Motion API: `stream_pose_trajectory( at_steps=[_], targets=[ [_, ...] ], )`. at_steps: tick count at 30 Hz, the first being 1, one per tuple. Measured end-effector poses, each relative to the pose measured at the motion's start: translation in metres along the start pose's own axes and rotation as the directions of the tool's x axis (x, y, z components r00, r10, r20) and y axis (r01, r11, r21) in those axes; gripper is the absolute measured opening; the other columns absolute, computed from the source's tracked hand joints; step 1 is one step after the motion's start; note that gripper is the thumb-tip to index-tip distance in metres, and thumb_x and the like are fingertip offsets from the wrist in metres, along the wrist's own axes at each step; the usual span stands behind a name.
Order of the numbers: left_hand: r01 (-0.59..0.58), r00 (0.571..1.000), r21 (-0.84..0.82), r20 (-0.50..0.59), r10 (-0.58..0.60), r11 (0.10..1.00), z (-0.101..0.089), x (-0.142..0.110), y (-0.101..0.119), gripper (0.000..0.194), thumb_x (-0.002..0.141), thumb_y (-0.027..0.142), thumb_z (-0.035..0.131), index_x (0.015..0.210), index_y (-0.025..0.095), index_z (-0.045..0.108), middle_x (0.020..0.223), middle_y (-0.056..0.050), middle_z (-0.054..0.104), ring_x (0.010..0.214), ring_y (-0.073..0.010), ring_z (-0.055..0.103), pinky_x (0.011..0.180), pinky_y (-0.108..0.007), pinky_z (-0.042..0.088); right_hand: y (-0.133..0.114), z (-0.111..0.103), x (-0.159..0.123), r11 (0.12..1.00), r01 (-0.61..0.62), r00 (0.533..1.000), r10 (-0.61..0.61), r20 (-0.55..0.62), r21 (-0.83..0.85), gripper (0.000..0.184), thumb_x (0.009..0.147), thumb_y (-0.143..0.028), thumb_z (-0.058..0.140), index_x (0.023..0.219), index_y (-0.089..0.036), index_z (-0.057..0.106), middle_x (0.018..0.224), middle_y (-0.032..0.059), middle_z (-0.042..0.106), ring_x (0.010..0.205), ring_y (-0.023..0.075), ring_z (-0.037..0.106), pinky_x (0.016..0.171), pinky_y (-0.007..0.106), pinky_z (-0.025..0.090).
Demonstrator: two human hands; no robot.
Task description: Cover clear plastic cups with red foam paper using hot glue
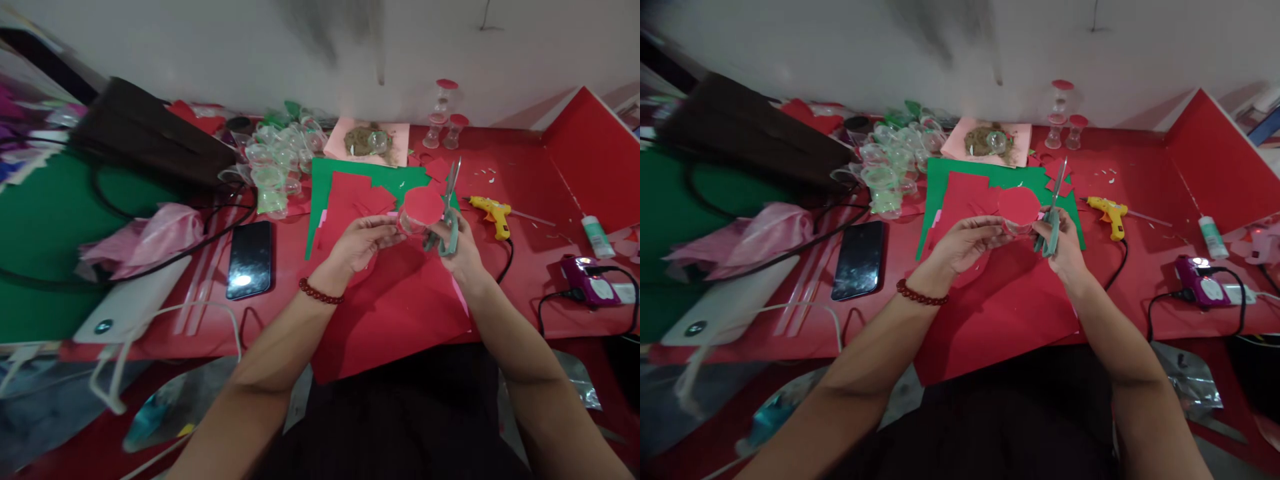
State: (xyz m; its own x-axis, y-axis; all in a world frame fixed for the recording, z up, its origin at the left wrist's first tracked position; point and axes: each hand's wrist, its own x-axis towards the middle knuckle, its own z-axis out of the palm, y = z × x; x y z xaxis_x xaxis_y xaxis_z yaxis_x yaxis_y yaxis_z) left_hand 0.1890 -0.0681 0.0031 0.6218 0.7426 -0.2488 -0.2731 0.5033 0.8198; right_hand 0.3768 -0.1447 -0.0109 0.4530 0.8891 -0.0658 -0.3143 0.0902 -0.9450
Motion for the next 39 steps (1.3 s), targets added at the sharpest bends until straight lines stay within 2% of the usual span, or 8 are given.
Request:
stream_pose_trajectory(
  at_steps=[6,10,16,21,25,30,33,39],
  targets=[
    [-0.004,0.999,0.022,0.037,0.003,1.0,0.003,0.002,-0.008,0.022,0.072,0.011,0.087,0.093,0.016,0.083,0.093,-0.007,0.085,0.084,-0.0198,0.082,0.093,-0.036,0.065,0.004,0.002,-0.004,0.999,0.049,0.999,-0.049,-0.015,-0.003,0.051,0.063,-0.042,0.096,0.09,-0.029,0.055,0.069,-0.0093,0.06,0.053,0.0119,0.061,0.049,0.025,0.046],
    [-0.044,0.998,0.04,0.053,0.041,0.998,0.002,0.004,-0.014,0.015,0.071,0.019,0.089,0.083,0.017,0.081,0.083,-0.005,0.082,0.081,-0.019,0.08,0.095,-0.037,0.063,0.005,0.003,-0.003,1.0,0.028,0.999,-0.028,-0.033,-0.012,0.053,0.061,-0.039,0.095,0.097,-0.03,0.058,0.068,-0.01,0.059,0.053,0.0128,0.06,0.046,0.026,0.043],
    [-0.011,0.994,0.004,-0.111,0.012,1.0,0.001,0.005,-0.012,0.012,0.071,0.014,0.083,0.079,0.018,0.076,0.078,-0.002,0.079,0.069,-0.0142,0.076,0.084,-0.032,0.063,0.007,0.01,-0.007,0.997,-0.081,0.997,0.081,-0.008,-0.012,0.053,0.06,-0.041,0.096,0.095,-0.029,0.058,0.072,-0.0083,0.06,0.059,0.0138,0.063,0.055,0.029,0.049],
    [-0.03,0.988,-0.02,-0.151,0.027,0.999,0.005,0.005,-0.009,0.013,0.069,0.012,0.083,0.071,0.018,0.072,0.071,-0.003,0.078,0.066,-0.0164,0.075,0.083,-0.034,0.063,0.001,0.018,-0.013,0.995,-0.095,0.995,0.095,-0.01,-0.006,0.061,0.055,-0.051,0.099,0.096,-0.03,0.058,0.073,-0.0075,0.062,0.062,0.0145,0.062,0.06,0.03,0.05],
    [-0.126,0.951,-0.073,-0.291,0.099,0.989,-0.001,0.011,0.0,0.013,0.07,0.008,0.076,0.065,0.017,0.068,0.073,-0.004,0.079,0.07,-0.0164,0.077,0.09,-0.034,0.063,-0.011,0.019,-0.016,0.994,-0.062,0.996,0.067,0.053,-0.085,0.058,0.066,-0.062,0.093,0.103,-0.03,0.063,0.077,-0.0056,0.065,0.063,0.0135,0.056,0.058,0.029,0.045],
    [-0.225,0.902,-0.161,-0.407,0.143,0.961,-0.009,0.012,0.017,0.011,0.074,0.006,0.071,0.073,0.017,0.07,0.085,-0.003,0.083,0.075,-0.0145,0.078,0.088,-0.03,0.062,-0.014,0.017,-0.019,0.969,-0.126,0.98,0.156,0.126,-0.213,0.065,0.055,-0.065,0.099,0.096,-0.027,0.065,0.078,-0.0067,0.06,0.065,0.0105,0.049,0.057,0.024,0.039],
    [-0.249,0.899,-0.194,-0.411,0.152,0.949,-0.007,0.011,0.018,0.012,0.074,0.005,0.071,0.071,0.017,0.068,0.086,-0.003,0.083,0.075,-0.0146,0.078,0.089,-0.031,0.063,-0.01,0.021,-0.024,0.946,-0.203,0.941,0.26,0.215,-0.252,0.069,0.06,-0.073,0.095,0.099,-0.026,0.065,0.074,-0.0061,0.06,0.061,0.0113,0.051,0.054,0.025,0.04],
    [-0.245,0.924,-0.197,-0.345,0.167,0.949,-0.005,0.014,0.007,0.009,0.075,0.009,0.074,0.075,0.017,0.071,0.089,-0.005,0.083,0.085,-0.0166,0.08,0.096,-0.032,0.062,-0.006,0.027,-0.029,0.945,-0.207,0.934,0.268,0.236,-0.253,0.073,0.06,-0.077,0.093,0.099,-0.026,0.059,0.068,-0.0067,0.061,0.053,0.0101,0.052,0.049,0.024,0.04]
  ],
)
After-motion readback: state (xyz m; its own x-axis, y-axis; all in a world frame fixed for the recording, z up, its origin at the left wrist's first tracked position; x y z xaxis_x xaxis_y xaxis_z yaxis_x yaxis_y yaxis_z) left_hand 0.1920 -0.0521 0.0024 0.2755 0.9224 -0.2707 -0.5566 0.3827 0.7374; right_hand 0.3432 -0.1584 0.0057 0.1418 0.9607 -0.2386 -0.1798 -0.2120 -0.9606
